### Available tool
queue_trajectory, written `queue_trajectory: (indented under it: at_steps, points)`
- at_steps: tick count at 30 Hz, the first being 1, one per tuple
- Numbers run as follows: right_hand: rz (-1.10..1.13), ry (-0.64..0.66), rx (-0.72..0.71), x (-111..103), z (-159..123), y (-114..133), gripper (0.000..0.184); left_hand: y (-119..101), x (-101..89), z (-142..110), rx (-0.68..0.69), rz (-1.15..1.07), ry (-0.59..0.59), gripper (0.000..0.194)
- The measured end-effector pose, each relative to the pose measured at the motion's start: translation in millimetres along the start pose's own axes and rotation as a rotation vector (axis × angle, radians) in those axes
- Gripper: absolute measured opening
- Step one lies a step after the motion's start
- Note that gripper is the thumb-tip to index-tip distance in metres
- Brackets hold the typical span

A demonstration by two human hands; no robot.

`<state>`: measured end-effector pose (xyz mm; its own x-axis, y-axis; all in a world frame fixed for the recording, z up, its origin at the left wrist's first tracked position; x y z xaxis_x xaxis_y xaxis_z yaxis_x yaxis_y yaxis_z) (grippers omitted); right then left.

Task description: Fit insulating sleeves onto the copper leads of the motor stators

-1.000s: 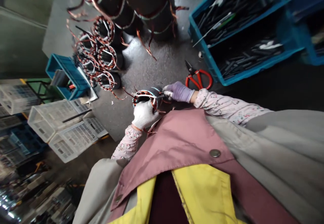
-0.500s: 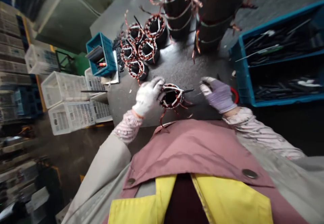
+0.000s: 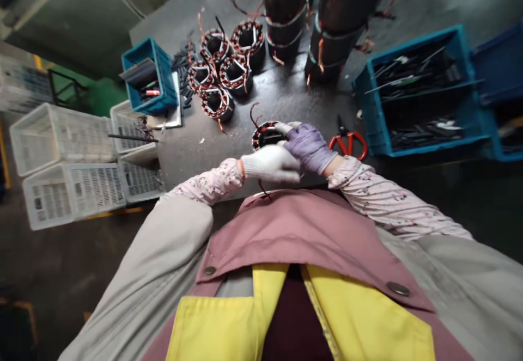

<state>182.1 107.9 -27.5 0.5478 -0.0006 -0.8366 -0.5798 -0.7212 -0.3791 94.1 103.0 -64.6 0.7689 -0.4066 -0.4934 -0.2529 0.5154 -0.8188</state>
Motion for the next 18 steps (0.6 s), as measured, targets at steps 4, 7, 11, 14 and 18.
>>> queue_trajectory:
  at_steps: [4, 7, 11, 14, 18]
  points:
    - [-0.049, 0.083, -0.082, -5.0, -2.3, 10.6, 0.046, 11.6, 2.4, -9.0, -0.026, 0.232, 0.008, 0.045]
    - [-0.044, 0.07, -0.09, -8.7, -3.7, 12.8, 0.043, 10.3, 10.4, -2.8, 0.017, 0.386, 0.194, 0.033]
    - [0.104, 0.024, -0.06, 3.2, 1.0, 14.0, 0.043, -6.5, 11.8, 2.6, -0.169, 0.207, 0.193, 0.03]
    - [0.332, -0.022, 0.088, 10.8, 9.3, 6.4, 0.046, -44.3, 31.6, -10.6, -0.244, -0.248, 0.289, 0.028]
    - [0.554, -0.106, 0.015, -23.1, 0.7, 7.2, 0.05, -69.1, 7.2, -56.7, -0.542, -0.657, -0.086, 0.022]
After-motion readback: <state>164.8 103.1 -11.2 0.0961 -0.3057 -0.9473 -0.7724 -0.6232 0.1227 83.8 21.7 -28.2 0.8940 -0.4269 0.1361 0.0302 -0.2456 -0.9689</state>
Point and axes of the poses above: each hand's wrist, its own z-axis towards the middle knuckle, its own x-axis out of the palm, y = z × x, the point moved 8 cm from there along z, towards the middle knuckle, and after that the axes turned 1 degree about -y, right-handed, at the moved point
